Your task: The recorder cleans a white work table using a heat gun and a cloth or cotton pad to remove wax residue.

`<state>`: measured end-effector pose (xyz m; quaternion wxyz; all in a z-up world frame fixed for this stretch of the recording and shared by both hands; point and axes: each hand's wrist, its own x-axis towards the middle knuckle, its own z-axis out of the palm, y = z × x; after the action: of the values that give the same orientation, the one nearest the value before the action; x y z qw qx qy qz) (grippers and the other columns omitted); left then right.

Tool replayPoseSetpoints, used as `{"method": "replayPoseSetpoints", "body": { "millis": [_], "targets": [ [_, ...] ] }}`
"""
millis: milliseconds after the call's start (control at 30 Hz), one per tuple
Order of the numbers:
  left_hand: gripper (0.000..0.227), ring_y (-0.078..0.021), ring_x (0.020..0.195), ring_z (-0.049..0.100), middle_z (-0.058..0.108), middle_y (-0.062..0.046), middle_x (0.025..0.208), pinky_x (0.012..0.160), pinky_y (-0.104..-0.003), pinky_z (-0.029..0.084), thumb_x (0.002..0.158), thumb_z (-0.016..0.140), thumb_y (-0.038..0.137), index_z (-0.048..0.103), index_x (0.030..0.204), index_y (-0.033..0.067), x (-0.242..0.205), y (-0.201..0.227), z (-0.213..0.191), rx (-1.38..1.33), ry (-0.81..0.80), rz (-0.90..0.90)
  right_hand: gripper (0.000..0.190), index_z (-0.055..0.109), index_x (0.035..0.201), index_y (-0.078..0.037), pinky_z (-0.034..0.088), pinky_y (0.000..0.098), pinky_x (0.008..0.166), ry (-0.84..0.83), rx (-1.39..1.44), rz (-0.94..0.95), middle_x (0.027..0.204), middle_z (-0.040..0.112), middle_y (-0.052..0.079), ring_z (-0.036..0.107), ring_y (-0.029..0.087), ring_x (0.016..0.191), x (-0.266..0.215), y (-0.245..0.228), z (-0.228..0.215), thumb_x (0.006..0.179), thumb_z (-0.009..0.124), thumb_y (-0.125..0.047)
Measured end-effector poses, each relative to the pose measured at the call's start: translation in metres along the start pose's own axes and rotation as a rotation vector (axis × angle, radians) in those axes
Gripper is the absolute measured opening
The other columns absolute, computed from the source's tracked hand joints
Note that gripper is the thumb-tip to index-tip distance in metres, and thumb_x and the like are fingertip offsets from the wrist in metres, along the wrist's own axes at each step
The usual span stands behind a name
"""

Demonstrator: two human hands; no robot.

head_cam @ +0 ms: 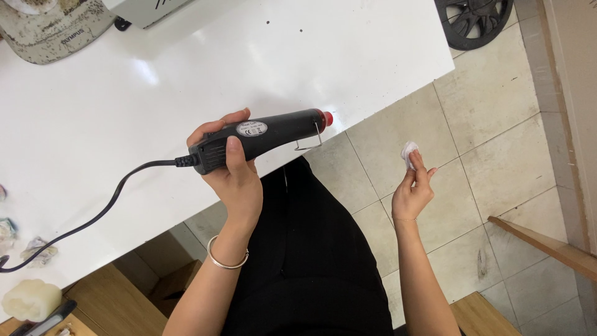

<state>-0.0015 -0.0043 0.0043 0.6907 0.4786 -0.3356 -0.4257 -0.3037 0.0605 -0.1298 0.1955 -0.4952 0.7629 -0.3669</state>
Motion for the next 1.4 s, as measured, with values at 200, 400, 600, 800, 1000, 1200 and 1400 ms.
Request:
{"method": "replayPoseSetpoints", "body": {
  "millis": [200,400,600,800,1000,1200,1400],
  "targets": [
    [0.030,-0.0292,0.125,0.064,0.064,-0.023,0.130,0.098,-0.039,0.065,0.111,0.058,0.024,0.042,0.131,0.0100,0.008,-0.004,0.006,0.054,-0.005,0.042,0.030,0.067,0.126,-0.003,0.025,0.0493,0.127,0.015,-0.008,-0.036,0.134,0.068,0.013,0.062,0.028,0.131,0.003,-0.006,0.007,0.105,0.048,0.006],
    [0.040,-0.0274,0.124,0.064,0.063,-0.023,0.127,0.100,-0.039,0.064,0.112,0.058,0.023,0.039,0.144,0.0084,0.014,0.000,0.010,0.024,-0.011,0.061,0.034,0.064,0.132,-0.005,0.041,0.0474,0.121,-0.132,-0.102,-0.443,0.141,0.062,0.015,0.056,0.029,0.136,0.036,-0.031,0.040,0.104,0.050,0.009],
    [0.038,-0.0273,0.126,0.062,0.062,-0.022,0.129,0.102,-0.040,0.063,0.114,0.055,0.021,0.036,0.143,0.0080,0.019,0.006,0.009,-0.010,-0.007,0.056,0.061,0.055,0.148,-0.004,0.025,0.0485,0.127,-0.056,-0.355,-0.540,0.156,0.051,0.013,0.045,0.025,0.148,0.052,-0.034,0.131,0.095,0.044,0.024],
    [0.033,-0.0303,0.129,0.059,0.063,-0.022,0.129,0.113,-0.047,0.061,0.116,0.054,0.021,0.037,0.142,0.0098,0.022,0.006,0.003,-0.016,-0.017,0.081,0.060,0.064,0.138,-0.019,0.006,0.0462,0.129,-0.346,-0.262,-0.841,0.149,0.057,0.000,0.051,0.015,0.142,0.035,-0.017,0.095,0.094,0.051,0.019],
    [0.037,-0.0314,0.132,0.062,0.063,-0.020,0.127,0.108,-0.047,0.063,0.114,0.053,0.022,0.037,0.144,0.0104,0.025,0.009,0.008,0.018,0.010,0.056,0.050,0.064,0.137,-0.011,0.008,0.0460,0.132,-0.064,-0.166,-0.581,0.149,0.058,0.007,0.051,0.022,0.146,0.060,-0.030,0.133,0.099,0.047,0.018],
    [0.031,-0.0316,0.133,0.062,0.064,-0.020,0.128,0.111,-0.046,0.062,0.116,0.054,0.022,0.039,0.139,0.0082,0.028,0.007,0.008,0.016,-0.022,0.076,0.054,0.069,0.130,-0.017,0.007,0.0468,0.128,-0.344,-0.186,-0.727,0.141,0.065,0.002,0.055,0.018,0.138,0.042,-0.028,0.095,0.093,0.050,0.018],
    [0.033,-0.0316,0.132,0.062,0.062,-0.020,0.128,0.104,-0.045,0.060,0.114,0.054,0.018,0.040,0.142,0.0070,0.034,-0.001,0.006,0.009,0.007,0.086,0.047,0.069,0.129,-0.010,0.017,0.0525,0.129,-0.261,0.032,-0.533,0.142,0.063,0.009,0.052,0.024,0.141,0.029,-0.074,0.112,0.096,0.045,0.013]
  ]
}}
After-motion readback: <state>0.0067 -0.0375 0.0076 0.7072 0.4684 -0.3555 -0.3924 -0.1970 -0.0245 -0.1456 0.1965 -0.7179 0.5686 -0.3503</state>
